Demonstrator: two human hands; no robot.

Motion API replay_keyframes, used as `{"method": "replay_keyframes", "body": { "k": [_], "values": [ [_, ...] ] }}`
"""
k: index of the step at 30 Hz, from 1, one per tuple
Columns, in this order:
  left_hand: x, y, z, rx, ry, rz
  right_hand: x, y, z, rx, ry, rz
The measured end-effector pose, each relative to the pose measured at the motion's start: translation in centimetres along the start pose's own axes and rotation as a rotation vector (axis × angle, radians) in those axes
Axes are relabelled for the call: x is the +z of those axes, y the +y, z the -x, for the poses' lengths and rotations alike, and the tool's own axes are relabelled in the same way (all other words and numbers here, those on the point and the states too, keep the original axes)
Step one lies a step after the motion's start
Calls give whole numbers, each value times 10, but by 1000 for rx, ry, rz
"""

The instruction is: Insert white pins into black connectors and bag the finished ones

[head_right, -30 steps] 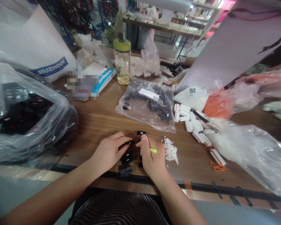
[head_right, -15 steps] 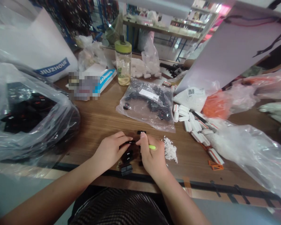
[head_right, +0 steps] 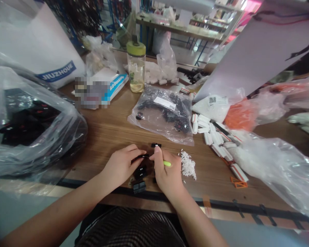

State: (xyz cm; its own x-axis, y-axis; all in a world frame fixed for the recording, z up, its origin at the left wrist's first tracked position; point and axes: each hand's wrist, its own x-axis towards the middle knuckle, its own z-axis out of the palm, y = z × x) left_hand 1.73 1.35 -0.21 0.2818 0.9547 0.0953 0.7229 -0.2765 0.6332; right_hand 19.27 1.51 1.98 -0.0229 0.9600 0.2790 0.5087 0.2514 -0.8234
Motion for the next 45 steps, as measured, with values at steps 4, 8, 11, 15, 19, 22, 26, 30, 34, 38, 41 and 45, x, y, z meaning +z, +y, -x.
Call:
{"method": "replay_keyframes", "body": {
  "k": [4,8,11,15,19,22,26,30,34,38,41,45],
  "values": [
    [1,0,0,9,6,8,0,4,-1,5,-28,15],
    [0,1,0,13,6,-1,0,5,-1,14,-47,24],
    [-1,1,-1,16,12,1,1,3,0,10,-13,7],
    [0,1,-1,8,7,2,1,-1,2,-8,-2,-13],
    [0,1,0,1,-6,0,2,-2,3,-8,-4,11],
    [0,1,0,-8,-10,-10,3,-1,3,4,7,5],
    [-1,2,0,-4,-11,-2,3,0,2,0,8,-1],
    [-1,1,-1,0,-14,0,3,2,2,-11,-13,18],
    [1,0,0,0,-5,-9,4,3,1,-8,-61,54],
    [2,0,0,3,-6,-4,3,1,0,-39,-84,47],
    [-1,-2,0,12,-8,-7,-5,1,0,0,-32,4],
    [-12,-9,1,-33,-12,-32,-28,0,7,90,96,-27]
  ]
}}
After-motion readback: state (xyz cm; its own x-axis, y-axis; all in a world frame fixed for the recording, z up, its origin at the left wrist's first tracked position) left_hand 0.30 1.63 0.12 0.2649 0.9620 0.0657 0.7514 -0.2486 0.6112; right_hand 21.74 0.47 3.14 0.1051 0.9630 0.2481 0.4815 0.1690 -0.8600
